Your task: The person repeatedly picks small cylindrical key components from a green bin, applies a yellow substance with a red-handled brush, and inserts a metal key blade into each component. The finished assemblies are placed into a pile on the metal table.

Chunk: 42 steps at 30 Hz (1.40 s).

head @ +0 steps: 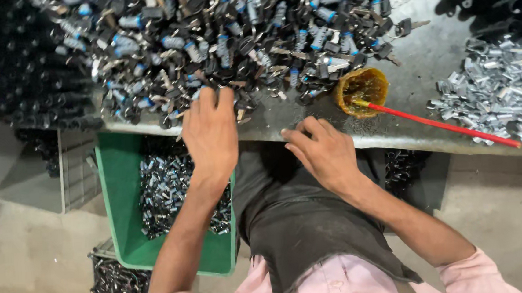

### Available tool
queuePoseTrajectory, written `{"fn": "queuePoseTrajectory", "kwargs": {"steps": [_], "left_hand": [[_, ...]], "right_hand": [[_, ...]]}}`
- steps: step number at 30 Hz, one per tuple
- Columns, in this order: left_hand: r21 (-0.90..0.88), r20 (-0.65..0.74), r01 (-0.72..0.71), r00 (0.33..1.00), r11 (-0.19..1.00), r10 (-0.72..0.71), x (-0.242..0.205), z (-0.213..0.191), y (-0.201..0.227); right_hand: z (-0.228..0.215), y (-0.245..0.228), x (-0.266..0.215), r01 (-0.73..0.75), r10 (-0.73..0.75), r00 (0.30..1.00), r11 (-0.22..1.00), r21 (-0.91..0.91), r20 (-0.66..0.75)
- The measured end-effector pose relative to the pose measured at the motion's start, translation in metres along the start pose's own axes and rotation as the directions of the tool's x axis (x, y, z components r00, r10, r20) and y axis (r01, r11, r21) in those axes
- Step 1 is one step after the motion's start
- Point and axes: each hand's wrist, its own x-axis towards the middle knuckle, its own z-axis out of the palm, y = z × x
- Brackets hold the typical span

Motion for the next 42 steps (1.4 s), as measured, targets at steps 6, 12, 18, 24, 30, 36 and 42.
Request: {"fn": "queuePoseTrajectory", "kwargs": {"steps": [6,12,18,24,30,36,42], "left_hand": [[-0.548,-0.209,-0.167,0.976,0.82,0.06,-0.004,-0.048,-0.017],[-0.917,0.048,-0.049,0.972,-0.396,-0.231,-0.025,-0.038,-0.014],[-0.818,0.048,0.111,0.991,0.565,-0.125,-0.036,-0.03,0.01],[-0.494,-0.001,0.088,0.995,0.865,-0.102,-0.004,-0.025,0.013],[-0.713,-0.013,-0.114,0.989,0.692,0.15,-0.037,-0.07,0.022],[-0.716,0.204,0.079,0.974,0.693,0.099,-0.058,-0.057,0.029],[-0.425,0.079,0.242,0.97,0.872,-0.231,-0.039,-0.011,0.01]], "right_hand": [[0.003,0.003,0.002,0.019,-0.019,0.999,1.0,0.019,-0.029],[0.006,-0.005,0.008,0.043,-0.043,0.999,0.999,-0.002,-0.024],[-0.004,-0.005,-0.01,-0.038,0.051,0.998,0.935,0.353,-0.027],[-0.009,-0.008,-0.031,-0.343,0.206,0.939,0.61,0.714,0.275],[-0.005,0.0,-0.034,-0.359,0.051,0.903,-0.457,0.814,0.426],[0.0,0.013,-0.062,-0.449,0.067,0.835,-0.491,0.746,0.547],[-0.01,0.044,-0.104,-0.527,0.208,0.74,-0.411,0.744,0.639]]}}
